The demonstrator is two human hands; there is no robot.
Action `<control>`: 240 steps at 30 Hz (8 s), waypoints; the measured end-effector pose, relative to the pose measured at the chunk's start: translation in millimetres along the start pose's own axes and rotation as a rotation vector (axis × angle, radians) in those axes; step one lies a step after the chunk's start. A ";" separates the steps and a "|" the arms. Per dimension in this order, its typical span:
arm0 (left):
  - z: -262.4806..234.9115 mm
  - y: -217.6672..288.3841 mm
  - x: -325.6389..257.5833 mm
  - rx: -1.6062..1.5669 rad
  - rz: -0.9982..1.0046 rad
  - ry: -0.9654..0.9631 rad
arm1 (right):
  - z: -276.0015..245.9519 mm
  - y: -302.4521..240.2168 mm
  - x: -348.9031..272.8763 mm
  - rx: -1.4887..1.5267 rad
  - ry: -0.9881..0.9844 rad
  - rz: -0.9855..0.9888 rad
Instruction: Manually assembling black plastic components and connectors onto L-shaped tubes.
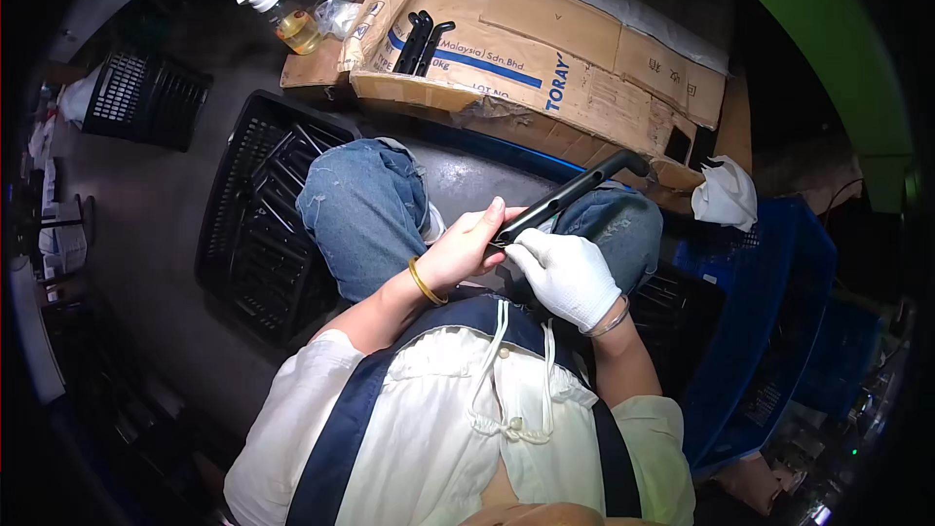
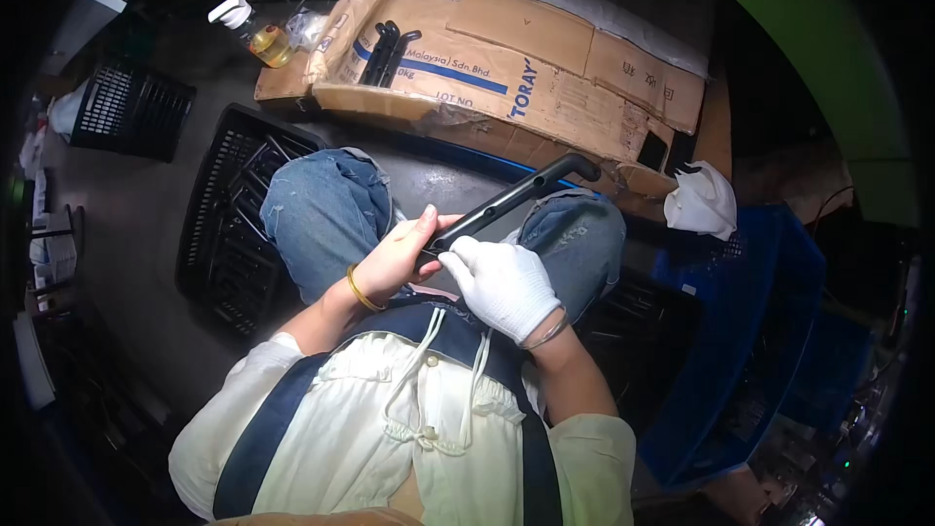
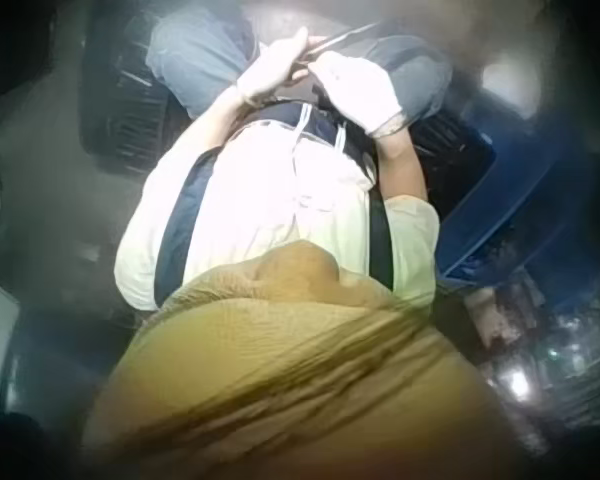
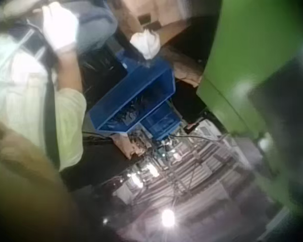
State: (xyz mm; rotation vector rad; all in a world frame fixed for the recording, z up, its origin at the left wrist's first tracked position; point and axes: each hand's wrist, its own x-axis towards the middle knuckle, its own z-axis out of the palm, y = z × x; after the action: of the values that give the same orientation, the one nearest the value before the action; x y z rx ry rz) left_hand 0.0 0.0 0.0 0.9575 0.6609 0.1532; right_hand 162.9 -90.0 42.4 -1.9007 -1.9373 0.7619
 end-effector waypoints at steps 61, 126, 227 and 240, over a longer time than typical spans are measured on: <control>12.0 -8.5 1.7 -0.069 0.121 0.308 | 18.1 -21.2 1.7 0.145 0.233 0.111; -6.5 -23.5 -13.5 -0.124 0.298 -0.086 | 23.4 -16.2 -12.6 0.209 0.189 0.127; -3.2 -1.0 -13.7 0.139 0.177 0.025 | 4.9 -15.4 -0.4 0.189 0.356 0.049; -3.2 -5.4 -9.3 0.475 0.330 0.130 | 1.9 -16.0 -4.2 0.044 0.279 0.067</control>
State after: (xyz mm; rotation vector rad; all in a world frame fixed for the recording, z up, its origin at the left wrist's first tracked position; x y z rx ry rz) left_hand -10.1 -4.6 -1.3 1.5239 0.6677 0.3628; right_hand 149.0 -94.0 50.7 -1.9370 -1.6827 0.5191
